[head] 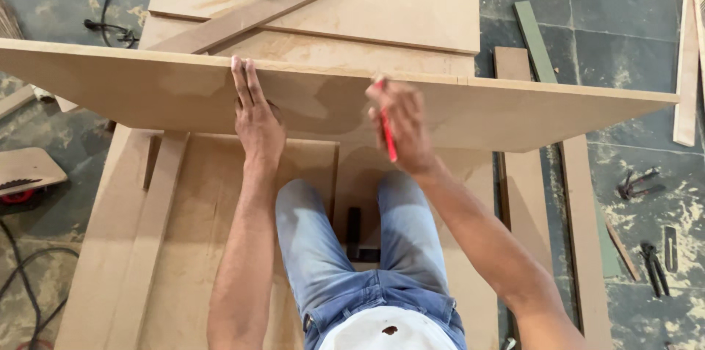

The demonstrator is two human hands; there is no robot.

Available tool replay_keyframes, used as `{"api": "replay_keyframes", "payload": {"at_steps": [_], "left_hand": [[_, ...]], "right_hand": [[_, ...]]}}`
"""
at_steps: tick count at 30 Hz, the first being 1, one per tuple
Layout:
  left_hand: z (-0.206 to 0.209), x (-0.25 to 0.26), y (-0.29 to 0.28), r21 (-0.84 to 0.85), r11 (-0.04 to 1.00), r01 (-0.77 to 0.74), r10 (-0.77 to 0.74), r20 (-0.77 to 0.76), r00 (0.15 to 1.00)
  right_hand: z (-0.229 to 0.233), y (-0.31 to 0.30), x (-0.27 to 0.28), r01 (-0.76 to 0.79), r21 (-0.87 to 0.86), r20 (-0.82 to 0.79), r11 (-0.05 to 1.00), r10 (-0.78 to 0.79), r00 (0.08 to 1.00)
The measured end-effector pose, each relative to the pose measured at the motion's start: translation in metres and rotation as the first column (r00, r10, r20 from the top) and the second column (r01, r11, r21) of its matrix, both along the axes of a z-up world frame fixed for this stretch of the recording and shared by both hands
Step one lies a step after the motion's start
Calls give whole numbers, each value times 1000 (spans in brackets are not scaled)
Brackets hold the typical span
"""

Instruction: The person uses a try square and a red pencil to mark perpendicular lines on a long wooden plank. They repeatedly position the square, draw lines, and adjust the plank to mark multiple sections.

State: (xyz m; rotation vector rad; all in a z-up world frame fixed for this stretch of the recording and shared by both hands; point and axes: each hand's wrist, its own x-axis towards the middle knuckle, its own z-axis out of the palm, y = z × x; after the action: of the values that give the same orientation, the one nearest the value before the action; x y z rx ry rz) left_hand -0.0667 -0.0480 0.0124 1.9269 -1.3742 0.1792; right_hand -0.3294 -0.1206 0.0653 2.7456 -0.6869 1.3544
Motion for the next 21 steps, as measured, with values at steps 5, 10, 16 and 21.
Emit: {"api": "replay_keyframes", "payload": {"at_steps": [5,10,16,21], "left_hand": [[3,0,0,-24,1000,17,-17,-1,1000],[2,1,1,-3,1000,4,-4,57,998],[12,10,-9,71,996,57,-56,-16,998],[11,22,-35,211,977,0,10,-50,999]], "right_hand": [[27,-28,-27,132,61,42,989,-135,990],[39,-30,-54,143,111,65,983,-151,986],[14,-6,-30,-88,129,-27,988,92,995],[-13,-19,36,-179,179,-120,967,203,972]]}}
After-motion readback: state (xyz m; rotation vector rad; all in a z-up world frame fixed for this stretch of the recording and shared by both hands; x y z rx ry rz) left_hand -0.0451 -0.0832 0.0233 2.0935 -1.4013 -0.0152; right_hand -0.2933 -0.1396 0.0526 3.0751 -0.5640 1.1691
